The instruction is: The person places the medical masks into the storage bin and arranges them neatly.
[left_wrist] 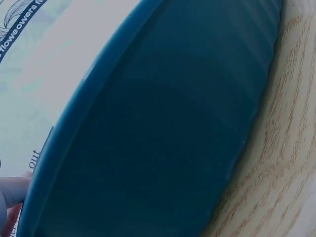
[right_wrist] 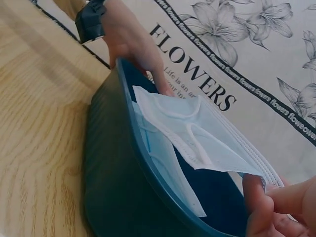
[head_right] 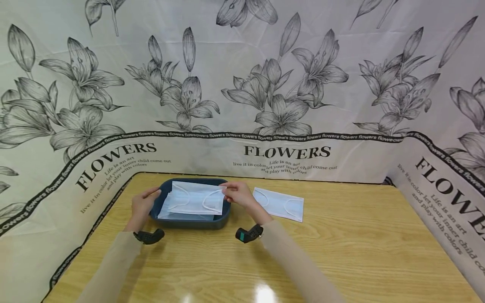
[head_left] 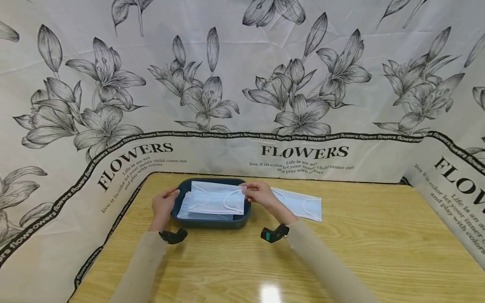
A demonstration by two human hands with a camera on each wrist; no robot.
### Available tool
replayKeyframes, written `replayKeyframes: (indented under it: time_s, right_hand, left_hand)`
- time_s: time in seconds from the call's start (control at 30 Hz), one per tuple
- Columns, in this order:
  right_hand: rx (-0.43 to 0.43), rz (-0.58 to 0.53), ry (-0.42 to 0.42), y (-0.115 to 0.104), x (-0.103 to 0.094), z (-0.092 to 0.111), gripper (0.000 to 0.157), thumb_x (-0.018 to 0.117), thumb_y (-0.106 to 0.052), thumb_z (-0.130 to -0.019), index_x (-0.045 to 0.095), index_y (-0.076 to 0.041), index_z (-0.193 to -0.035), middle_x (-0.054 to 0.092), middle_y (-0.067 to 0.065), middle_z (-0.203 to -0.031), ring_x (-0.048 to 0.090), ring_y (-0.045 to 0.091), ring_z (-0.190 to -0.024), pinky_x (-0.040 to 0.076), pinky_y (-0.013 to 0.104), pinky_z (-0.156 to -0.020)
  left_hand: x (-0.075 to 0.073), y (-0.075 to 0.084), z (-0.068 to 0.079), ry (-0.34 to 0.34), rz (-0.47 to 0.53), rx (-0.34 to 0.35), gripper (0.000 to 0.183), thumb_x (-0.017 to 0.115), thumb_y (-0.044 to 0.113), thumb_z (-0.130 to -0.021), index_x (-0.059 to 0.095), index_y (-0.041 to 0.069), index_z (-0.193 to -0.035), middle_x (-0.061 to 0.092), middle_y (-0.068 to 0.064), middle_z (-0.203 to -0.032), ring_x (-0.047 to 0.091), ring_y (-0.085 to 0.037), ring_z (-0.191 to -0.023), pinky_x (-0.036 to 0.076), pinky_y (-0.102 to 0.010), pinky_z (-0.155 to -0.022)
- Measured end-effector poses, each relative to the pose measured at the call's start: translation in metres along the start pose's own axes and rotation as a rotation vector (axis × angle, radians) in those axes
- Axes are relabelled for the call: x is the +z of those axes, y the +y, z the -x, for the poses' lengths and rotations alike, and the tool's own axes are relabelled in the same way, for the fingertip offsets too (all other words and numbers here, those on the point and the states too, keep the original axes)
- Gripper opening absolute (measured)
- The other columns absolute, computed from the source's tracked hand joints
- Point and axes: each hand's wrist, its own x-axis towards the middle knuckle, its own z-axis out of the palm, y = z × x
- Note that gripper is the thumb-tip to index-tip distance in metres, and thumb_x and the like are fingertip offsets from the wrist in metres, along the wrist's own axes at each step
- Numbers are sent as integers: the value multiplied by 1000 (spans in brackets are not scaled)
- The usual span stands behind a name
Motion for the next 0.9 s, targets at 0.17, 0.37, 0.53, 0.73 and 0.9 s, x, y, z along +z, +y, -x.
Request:
replayKeyframes:
  time_s: [0.17,0.37,0.53,0.73,0.9]
  right_hand:
    - [-14,48,3,-6,8,-2,31,57,-4,-94,61,7,-123,62,-8,-67,56,1,-62,47,13,-58]
    - [-58,83,-13,-6,17,-5,29,57,-3,-94,62,8,-121,65,-4,-68,58,2,-61,49,15,-59]
    - [-90,107,-24,-2,23,-6,28,58,-3,-93,63,8,-118,69,5,-71,59,3,-61,52,19,-61]
    - [-96,138,-13,1,26,-6,25,61,-3,-91,65,9,-113,71,14,-75,60,5,-58,58,36,-65]
    - [-77,163,-3,2,28,-7,24,63,-8,-92,67,5,-111,72,15,-79,61,4,-59,58,42,-69]
  left_hand:
    - [1,0,-1,0,1,5,33,63,19,-92,66,2,-121,57,-19,-134,49,-33,-128,40,-45,-107]
    - [2,0,-1,8,9,13,33,64,18,-92,66,1,-120,59,-20,-132,52,-33,-125,41,-45,-105]
    - [2,-1,0,15,3,16,33,64,19,-92,66,2,-120,59,-20,-131,52,-33,-125,42,-45,-105]
    - [3,-2,0,20,-4,20,33,64,20,-92,67,3,-120,60,-20,-131,53,-34,-123,42,-45,-104]
    - [3,-3,-1,24,-4,26,33,64,19,-92,67,2,-120,59,-20,-130,53,-34,-122,42,-46,-104]
